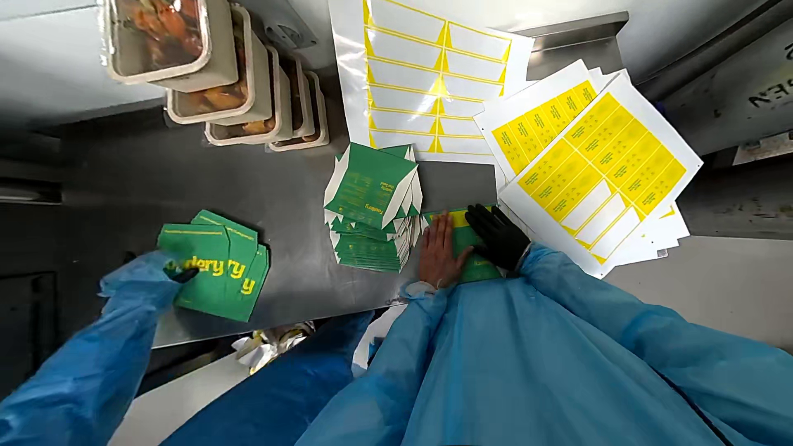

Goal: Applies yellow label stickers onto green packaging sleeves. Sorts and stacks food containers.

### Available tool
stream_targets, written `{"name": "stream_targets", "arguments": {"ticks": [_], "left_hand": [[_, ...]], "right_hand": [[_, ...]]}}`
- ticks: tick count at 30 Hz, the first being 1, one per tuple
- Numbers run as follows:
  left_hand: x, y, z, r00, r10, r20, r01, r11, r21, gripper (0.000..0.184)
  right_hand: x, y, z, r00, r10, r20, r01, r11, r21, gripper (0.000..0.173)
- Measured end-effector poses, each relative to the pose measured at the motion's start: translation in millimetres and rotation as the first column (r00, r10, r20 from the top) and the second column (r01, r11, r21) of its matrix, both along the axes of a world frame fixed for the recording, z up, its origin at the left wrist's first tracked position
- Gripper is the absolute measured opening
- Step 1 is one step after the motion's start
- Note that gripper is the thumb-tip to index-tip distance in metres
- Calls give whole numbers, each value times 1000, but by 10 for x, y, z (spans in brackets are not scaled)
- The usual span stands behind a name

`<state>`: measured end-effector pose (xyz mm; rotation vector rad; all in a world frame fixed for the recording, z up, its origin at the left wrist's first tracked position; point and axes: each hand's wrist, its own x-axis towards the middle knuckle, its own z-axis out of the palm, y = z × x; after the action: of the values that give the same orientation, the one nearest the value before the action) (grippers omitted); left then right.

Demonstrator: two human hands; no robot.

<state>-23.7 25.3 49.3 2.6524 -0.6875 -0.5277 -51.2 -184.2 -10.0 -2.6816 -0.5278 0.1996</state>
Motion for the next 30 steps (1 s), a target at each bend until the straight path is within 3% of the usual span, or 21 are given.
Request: {"name": "stream_targets", "arguments": {"ticks": [1, 2, 4, 6, 8, 10, 12, 14, 16, 18, 20, 21, 23, 25, 27, 30], "left_hand": [[-71, 71, -484, 986, 44, 161, -41, 999, -24, 92], [-117, 87, -724, 967, 92, 239, -89, 996, -24, 101], [-217, 35, -768, 943, 195, 271, -207, 978, 15, 114], [-274, -15, -641, 928, 254, 274, -266, 964, 7, 126], [-347, 57, -494, 967, 119, 227, -113, 993, -38, 137], [-437, 172, -407, 992, -79, 101, 78, 997, 19, 143], [-507, 251, -354, 979, -203, 31, 199, 974, 107, 125], [-547, 263, -310, 963, -268, 0, 264, 950, 164, 96], [-528, 271, -120, 934, -338, -117, 354, 920, 169, 66], [-477, 338, 177, 926, -357, -123, 368, 926, 83, 49], [-518, 523, 450, 965, -184, 185, 205, 974, -100, 50], [-523, 631, 560, 936, -33, 349, 103, 977, -185, 48], [-425, 815, 677, 757, 290, 586, -120, 943, -311, 41], [-197, 1028, 728, 595, 460, 659, -335, 887, -316, 39], [45, 1300, 739, 577, 530, 621, -543, 817, -194, 41], [448, 1679, 547, 596, 603, 531, -680, 730, -66, 44]], "right_hand": [[-35, -72, -24, 1000, -20, -7, 20, 1000, -20, 77], [-77, -138, -33, 999, -47, -1, 47, 998, -47, 81], [-198, -247, -20, 995, -95, 28, 98, 987, -124, 83], [-283, -373, 69, 990, -104, 98, 118, 981, -157, 74], [-422, -597, 245, 970, -109, 219, 117, 993, -26, 54], [-606, -923, 431, 958, -176, 225, 160, 983, 88, 48], [-805, -1301, 524, 957, -255, 137, 245, 965, 89, 63], [-970, -1675, 516, 966, -260, 7, 260, 965, -29, 96], [-1156, -1944, 475, 978, -183, -105, 163, 972, -170, 124], [-1309, -2105, 453, 983, -71, -170, 30, 972, -234, 137], [-1430, -2202, 382, 986, 3, -169, -44, 970, -237, 138], [-1480, -2229, 333, 988, 14, -156, -50, 972, -230, 131], [-1565, -2307, 234, 996, 30, -82, -47, 978, -205, 103], [-1622, -2381, 161, 998, 66, 5, -65, 983, -170, 71], [-1625, -2363, 187, 997, 76, 11, -74, 990, -122, 68], [-1602, -2279, 390, 999, 11, 47, -6, 993, -115, 63]]}}
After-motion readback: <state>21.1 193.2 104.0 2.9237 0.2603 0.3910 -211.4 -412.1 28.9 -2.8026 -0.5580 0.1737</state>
